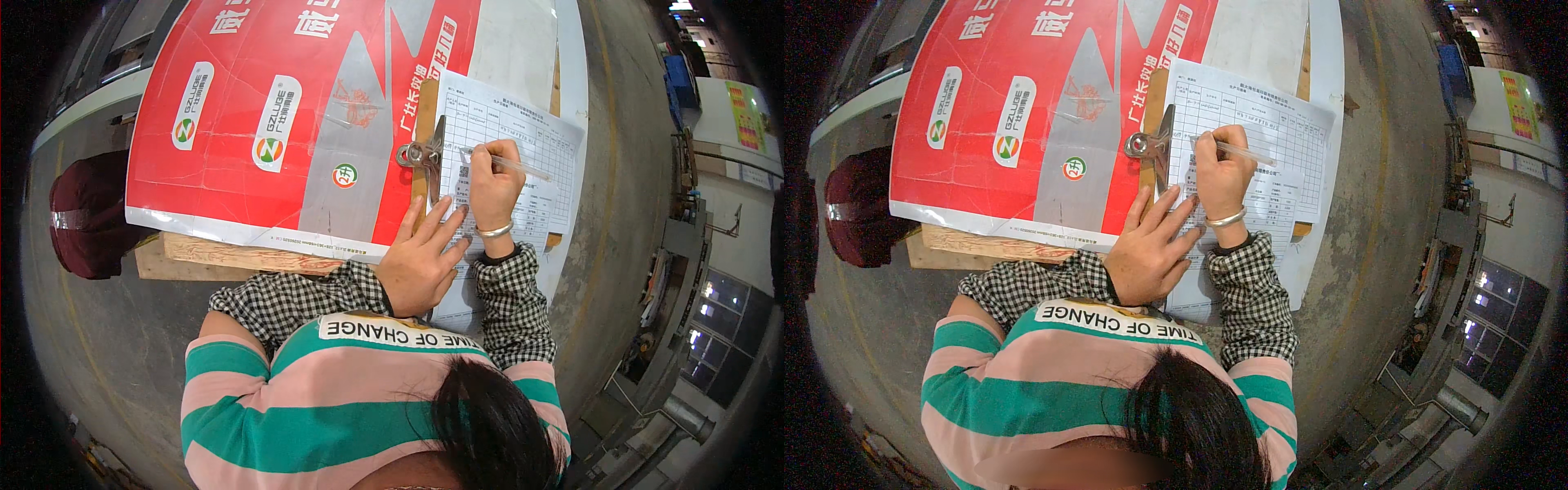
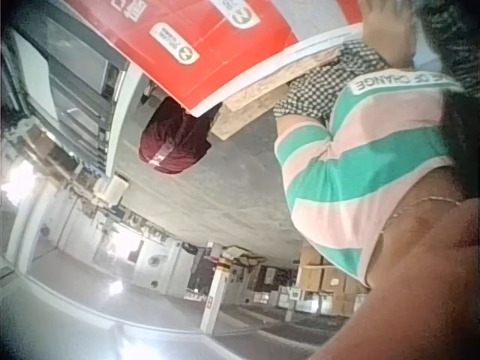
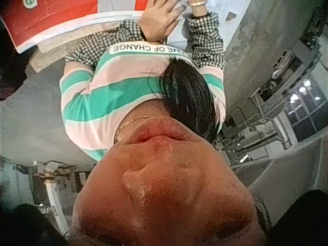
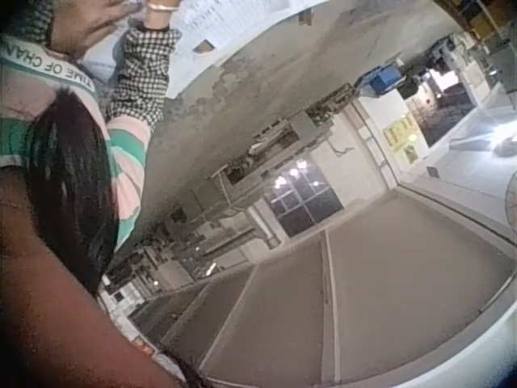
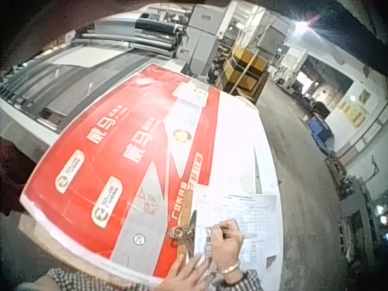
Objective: Organizing paperwork and filling out a production or quality control form on a clipboard.
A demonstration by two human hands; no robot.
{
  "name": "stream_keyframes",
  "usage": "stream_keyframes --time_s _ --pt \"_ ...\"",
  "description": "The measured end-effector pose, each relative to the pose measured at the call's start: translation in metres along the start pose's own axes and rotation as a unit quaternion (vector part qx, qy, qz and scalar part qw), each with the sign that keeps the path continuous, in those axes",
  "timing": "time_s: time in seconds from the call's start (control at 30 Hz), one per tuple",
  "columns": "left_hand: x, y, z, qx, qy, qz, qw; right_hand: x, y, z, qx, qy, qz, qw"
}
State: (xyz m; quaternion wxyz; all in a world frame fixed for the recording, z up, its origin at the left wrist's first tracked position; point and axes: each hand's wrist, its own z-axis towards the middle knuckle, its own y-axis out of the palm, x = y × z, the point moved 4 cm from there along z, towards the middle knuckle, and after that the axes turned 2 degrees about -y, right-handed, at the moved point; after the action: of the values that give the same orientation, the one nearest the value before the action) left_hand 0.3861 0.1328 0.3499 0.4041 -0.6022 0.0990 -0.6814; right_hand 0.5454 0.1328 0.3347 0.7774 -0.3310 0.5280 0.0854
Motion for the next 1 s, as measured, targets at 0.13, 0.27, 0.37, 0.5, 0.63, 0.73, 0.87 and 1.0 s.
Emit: stream_keyframes --time_s 0.13,0.27,0.37,0.5,0.63,0.73,0.87,1.0 --pt "-0.0010 0.0004 -0.0005 0.002 0.001 0.003 1.000 -0.0044 -0.0005 -0.0006 0.013 0.006 0.011 1.000" --pt "-0.0001 0.0001 -0.0001 0.001 0.001 0.000 1.000 -0.0023 -0.0008 -0.0004 0.008 0.005 -0.003 1.000" --pt "-0.0012 0.0001 -0.0008 0.005 0.003 -0.001 1.000 -0.0036 -0.0036 -0.0020 0.032 0.016 0.023 0.999" --pt "-0.0009 0.0003 -0.0009 0.004 0.007 0.002 1.000 -0.0008 -0.0029 -0.0016 0.031 0.006 0.018 0.999" --pt "-0.0024 0.0026 -0.0016 -0.005 0.009 0.010 1.000 -0.0015 -0.0025 -0.0016 0.015 0.007 0.002 1.000" --pt "-0.0026 0.0031 -0.0021 -0.008 0.007 0.011 1.000 -0.0009 -0.0032 -0.0012 0.018 0.010 0.001 1.000" --pt "-0.0017 0.0027 -0.0016 -0.007 0.006 0.015 1.000 -0.0008 -0.0037 -0.0007 0.039 0.004 0.007 0.999" --pt "-0.0021 0.0029 -0.0011 -0.008 0.006 0.016 1.000 -0.0003 -0.0037 -0.0002 0.038 0.000 0.001 0.999"
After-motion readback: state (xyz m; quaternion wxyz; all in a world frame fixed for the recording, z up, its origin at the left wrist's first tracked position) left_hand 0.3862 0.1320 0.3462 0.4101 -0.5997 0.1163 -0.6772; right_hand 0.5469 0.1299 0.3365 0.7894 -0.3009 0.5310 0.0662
